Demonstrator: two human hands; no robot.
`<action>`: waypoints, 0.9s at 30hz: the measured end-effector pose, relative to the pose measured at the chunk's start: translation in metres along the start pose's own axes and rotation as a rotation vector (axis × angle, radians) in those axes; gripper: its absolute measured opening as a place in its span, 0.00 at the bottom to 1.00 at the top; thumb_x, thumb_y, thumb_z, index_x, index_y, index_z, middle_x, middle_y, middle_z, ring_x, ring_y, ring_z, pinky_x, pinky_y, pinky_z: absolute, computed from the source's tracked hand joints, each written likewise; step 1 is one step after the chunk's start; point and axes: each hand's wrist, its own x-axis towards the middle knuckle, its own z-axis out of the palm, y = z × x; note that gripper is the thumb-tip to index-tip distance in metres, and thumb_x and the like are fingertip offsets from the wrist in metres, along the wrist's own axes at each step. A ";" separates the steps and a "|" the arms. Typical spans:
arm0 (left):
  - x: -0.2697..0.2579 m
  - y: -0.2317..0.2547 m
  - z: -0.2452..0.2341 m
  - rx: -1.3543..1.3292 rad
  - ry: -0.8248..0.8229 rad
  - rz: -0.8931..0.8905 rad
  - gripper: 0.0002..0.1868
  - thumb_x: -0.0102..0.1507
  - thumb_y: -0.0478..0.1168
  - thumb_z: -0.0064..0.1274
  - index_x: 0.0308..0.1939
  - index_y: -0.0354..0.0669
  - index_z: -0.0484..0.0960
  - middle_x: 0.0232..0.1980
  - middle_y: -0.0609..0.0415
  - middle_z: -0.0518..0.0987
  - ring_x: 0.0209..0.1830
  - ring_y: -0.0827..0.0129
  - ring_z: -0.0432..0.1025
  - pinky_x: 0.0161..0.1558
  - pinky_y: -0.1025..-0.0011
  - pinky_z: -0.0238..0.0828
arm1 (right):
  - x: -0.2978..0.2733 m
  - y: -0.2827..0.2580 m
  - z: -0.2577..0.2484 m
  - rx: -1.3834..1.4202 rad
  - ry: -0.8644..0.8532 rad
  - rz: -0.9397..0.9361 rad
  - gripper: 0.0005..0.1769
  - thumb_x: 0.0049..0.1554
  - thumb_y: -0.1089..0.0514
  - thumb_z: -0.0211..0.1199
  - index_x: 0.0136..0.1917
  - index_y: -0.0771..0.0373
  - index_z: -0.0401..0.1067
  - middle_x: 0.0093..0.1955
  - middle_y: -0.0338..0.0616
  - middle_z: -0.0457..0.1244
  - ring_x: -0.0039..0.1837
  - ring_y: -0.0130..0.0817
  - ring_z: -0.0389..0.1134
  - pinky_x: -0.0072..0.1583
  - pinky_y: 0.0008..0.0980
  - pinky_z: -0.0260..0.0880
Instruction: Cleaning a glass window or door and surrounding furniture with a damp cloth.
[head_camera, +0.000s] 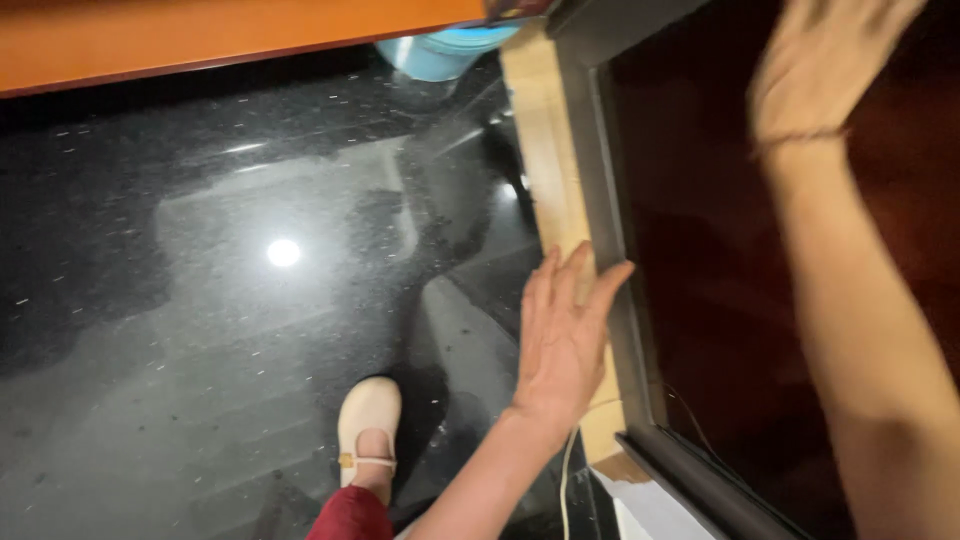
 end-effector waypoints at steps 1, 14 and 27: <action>0.001 0.000 -0.003 0.016 0.006 -0.007 0.41 0.53 0.21 0.52 0.70 0.51 0.72 0.75 0.38 0.62 0.78 0.39 0.53 0.75 0.47 0.50 | -0.017 -0.023 0.009 0.018 0.002 -0.002 0.17 0.75 0.56 0.41 0.66 0.70 0.64 0.67 0.54 0.58 0.73 0.47 0.59 0.79 0.50 0.51; 0.005 0.012 0.004 -0.087 -0.009 -0.004 0.39 0.53 0.23 0.54 0.69 0.50 0.72 0.74 0.38 0.62 0.78 0.38 0.51 0.76 0.45 0.48 | -0.029 -0.017 -0.062 -0.593 -0.035 -0.260 0.24 0.60 0.66 0.51 0.70 0.69 0.63 0.76 0.58 0.51 0.79 0.56 0.49 0.73 0.55 0.48; 0.011 0.001 -0.007 -0.083 -0.033 -0.056 0.41 0.51 0.22 0.53 0.68 0.50 0.72 0.76 0.39 0.61 0.79 0.40 0.51 0.76 0.46 0.47 | -0.021 -0.047 0.015 -1.144 -0.093 -0.347 0.27 0.63 0.57 0.53 0.74 0.63 0.62 0.76 0.51 0.50 0.80 0.49 0.43 0.79 0.60 0.38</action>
